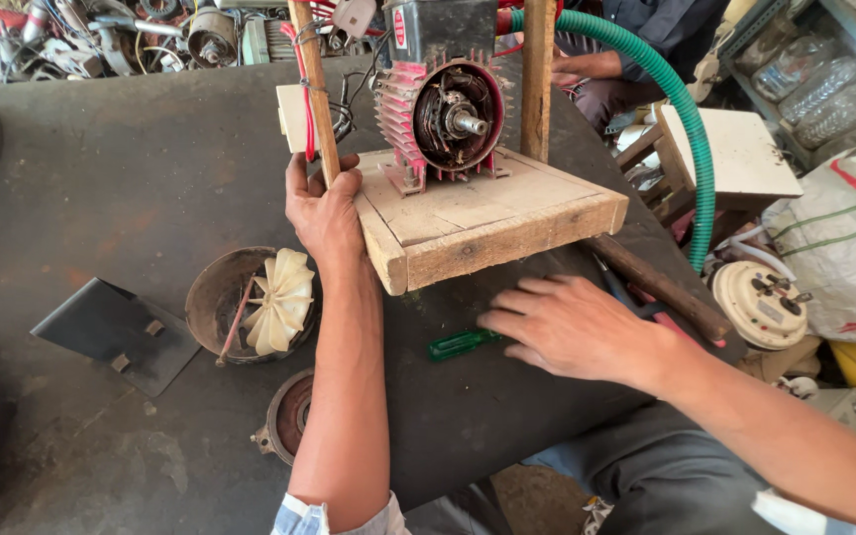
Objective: The person uses a screwdriver to work inside the rear of an electric motor mounted on a wooden board, then manipulates the rotor and bearing area by hand. They later handle a copper coil, pull at its wire, and use pliers to cut or trim the wire.
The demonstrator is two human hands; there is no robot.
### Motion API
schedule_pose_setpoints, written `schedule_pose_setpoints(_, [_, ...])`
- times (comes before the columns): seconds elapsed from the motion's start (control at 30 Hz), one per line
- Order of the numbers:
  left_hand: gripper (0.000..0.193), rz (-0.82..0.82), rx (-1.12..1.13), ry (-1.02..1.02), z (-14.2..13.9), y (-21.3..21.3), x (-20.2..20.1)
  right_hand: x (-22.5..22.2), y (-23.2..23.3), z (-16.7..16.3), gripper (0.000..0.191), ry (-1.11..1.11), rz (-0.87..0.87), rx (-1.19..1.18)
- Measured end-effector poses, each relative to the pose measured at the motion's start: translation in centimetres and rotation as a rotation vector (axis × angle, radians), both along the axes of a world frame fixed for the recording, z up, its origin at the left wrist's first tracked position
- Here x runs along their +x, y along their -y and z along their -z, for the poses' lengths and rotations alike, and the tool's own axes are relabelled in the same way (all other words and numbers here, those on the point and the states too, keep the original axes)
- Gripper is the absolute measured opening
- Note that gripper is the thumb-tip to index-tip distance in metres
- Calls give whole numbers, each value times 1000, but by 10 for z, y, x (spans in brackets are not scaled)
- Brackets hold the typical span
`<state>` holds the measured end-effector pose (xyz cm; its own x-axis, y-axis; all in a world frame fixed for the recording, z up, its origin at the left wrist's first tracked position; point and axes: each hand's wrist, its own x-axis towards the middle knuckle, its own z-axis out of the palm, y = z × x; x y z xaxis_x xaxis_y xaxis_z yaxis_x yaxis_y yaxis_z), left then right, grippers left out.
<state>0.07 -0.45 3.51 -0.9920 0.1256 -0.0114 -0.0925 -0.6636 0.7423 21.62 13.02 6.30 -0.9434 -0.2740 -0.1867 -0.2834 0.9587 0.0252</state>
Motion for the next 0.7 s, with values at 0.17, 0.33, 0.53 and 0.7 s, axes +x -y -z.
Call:
schedule_pose_setpoints(0.17, [71,-16,-38,-19,2,-1,-2,-3,0,14,38,-21,0,111])
schedule_pose_setpoints(0.33, [72,-8,-69,31,8,-2,1,0,2,17,36,186,111,52])
schedule_pose_setpoints(0.53, [73,-12,-69,35,13,-4,-1,-8,11,-3,39,78,42,51])
schedule_pose_setpoints(0.7, [72,-22,-23,26,13,-6,-1,-5,19,-58,20,-253,-105,-280])
